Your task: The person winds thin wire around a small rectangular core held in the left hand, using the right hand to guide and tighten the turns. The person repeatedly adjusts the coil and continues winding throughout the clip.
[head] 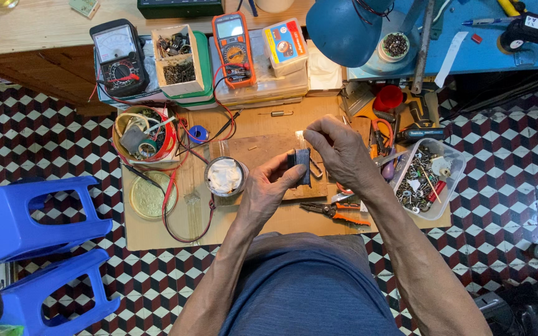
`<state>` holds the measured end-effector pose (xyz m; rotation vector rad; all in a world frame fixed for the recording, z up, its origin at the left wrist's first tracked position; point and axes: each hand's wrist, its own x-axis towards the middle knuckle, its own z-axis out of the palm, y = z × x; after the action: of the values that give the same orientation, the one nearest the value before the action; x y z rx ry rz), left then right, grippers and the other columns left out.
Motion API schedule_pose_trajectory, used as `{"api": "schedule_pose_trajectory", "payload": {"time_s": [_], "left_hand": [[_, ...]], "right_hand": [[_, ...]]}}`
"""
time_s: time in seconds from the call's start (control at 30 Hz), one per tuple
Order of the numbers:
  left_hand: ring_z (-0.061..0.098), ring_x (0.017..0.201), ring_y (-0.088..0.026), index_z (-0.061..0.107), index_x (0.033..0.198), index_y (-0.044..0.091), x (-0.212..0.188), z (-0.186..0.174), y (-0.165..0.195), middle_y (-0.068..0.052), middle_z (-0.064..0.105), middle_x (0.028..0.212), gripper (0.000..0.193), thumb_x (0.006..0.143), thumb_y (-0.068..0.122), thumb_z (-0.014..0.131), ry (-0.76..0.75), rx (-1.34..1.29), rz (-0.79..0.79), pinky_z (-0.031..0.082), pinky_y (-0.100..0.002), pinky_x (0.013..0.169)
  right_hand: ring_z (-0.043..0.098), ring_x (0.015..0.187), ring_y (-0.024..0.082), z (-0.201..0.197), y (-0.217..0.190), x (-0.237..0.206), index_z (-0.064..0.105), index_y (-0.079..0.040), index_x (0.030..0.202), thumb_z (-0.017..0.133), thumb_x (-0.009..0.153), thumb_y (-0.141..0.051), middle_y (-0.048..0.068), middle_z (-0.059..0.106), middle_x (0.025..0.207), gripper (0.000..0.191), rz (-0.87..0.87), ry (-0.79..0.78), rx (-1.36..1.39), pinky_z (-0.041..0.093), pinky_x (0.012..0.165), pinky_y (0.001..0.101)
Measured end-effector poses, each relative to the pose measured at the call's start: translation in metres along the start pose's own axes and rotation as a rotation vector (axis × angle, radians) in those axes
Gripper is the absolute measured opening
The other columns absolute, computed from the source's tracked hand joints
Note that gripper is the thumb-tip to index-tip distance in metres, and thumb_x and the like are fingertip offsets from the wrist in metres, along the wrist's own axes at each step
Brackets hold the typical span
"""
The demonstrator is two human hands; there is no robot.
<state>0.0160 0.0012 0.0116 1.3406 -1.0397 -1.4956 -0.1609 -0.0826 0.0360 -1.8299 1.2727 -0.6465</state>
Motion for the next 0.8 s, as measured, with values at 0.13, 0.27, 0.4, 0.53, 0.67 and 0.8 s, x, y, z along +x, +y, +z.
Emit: {"api": "schedule_pose_trajectory", "payload": {"time_s": [0.13, 0.27, 0.4, 0.53, 0.67, 0.8], "left_hand": [[0.069, 0.091, -0.008, 0.069, 0.130, 0.003, 0.001, 0.001, 0.002, -0.003, 0.076, 0.100, 0.047, 0.095, 0.033, 0.070, -0.002, -0.043, -0.018, 0.057, -0.025, 0.082], [0.069, 0.093, -0.008, 0.068, 0.130, 0.003, 0.000, 0.001, 0.002, -0.002, 0.075, 0.103, 0.046, 0.095, 0.033, 0.070, -0.026, -0.117, -0.021, 0.058, -0.025, 0.085], [0.067, 0.094, -0.008, 0.070, 0.130, 0.003, 0.004, 0.001, 0.003, -0.001, 0.074, 0.106, 0.043, 0.096, 0.030, 0.070, -0.016, -0.206, -0.007, 0.056, -0.026, 0.085], [0.066, 0.090, -0.007, 0.072, 0.128, 0.005, 0.010, -0.002, 0.004, 0.000, 0.074, 0.103, 0.040, 0.096, 0.030, 0.071, 0.090, -0.183, -0.019, 0.056, -0.025, 0.083], [0.068, 0.088, -0.007, 0.073, 0.123, 0.004, 0.018, 0.000, 0.004, 0.000, 0.075, 0.100, 0.038, 0.095, 0.030, 0.071, 0.168, -0.263, -0.066, 0.059, -0.026, 0.083], [0.068, 0.087, -0.008, 0.073, 0.123, 0.003, 0.021, 0.000, 0.003, -0.001, 0.074, 0.099, 0.039, 0.095, 0.030, 0.071, 0.175, -0.302, -0.066, 0.060, -0.027, 0.083]], "right_hand": [[0.053, 0.070, 0.010, 0.004, 0.011, 0.003, 0.067, -0.005, 0.097, 0.063, 0.102, -0.027, -0.001, 0.059, 0.077, 0.023, 0.016, -0.019, 0.123, 0.047, 0.062, 0.0293], [0.051, 0.069, 0.006, 0.011, 0.025, 0.003, 0.069, -0.006, 0.097, 0.062, 0.102, -0.027, -0.003, 0.057, 0.074, 0.023, 0.130, -0.048, 0.262, 0.044, 0.061, 0.0262], [0.050, 0.071, 0.004, 0.027, 0.034, -0.007, 0.067, -0.004, 0.096, 0.059, 0.104, -0.024, -0.005, 0.056, 0.077, 0.023, 0.217, -0.062, 0.592, 0.042, 0.063, 0.0230], [0.048, 0.069, 0.005, 0.042, 0.036, -0.032, 0.068, -0.004, 0.095, 0.060, 0.103, -0.024, -0.005, 0.056, 0.074, 0.024, 0.308, -0.044, 0.571, 0.040, 0.061, 0.0227], [0.048, 0.071, 0.004, 0.051, 0.032, -0.057, 0.068, -0.004, 0.097, 0.062, 0.101, -0.023, -0.006, 0.056, 0.077, 0.020, 0.276, 0.005, 0.525, 0.040, 0.062, 0.0219], [0.049, 0.069, 0.003, 0.052, 0.029, -0.064, 0.069, -0.004, 0.098, 0.064, 0.100, -0.021, -0.006, 0.055, 0.075, 0.018, 0.257, 0.045, 0.478, 0.041, 0.059, 0.0220]]}}
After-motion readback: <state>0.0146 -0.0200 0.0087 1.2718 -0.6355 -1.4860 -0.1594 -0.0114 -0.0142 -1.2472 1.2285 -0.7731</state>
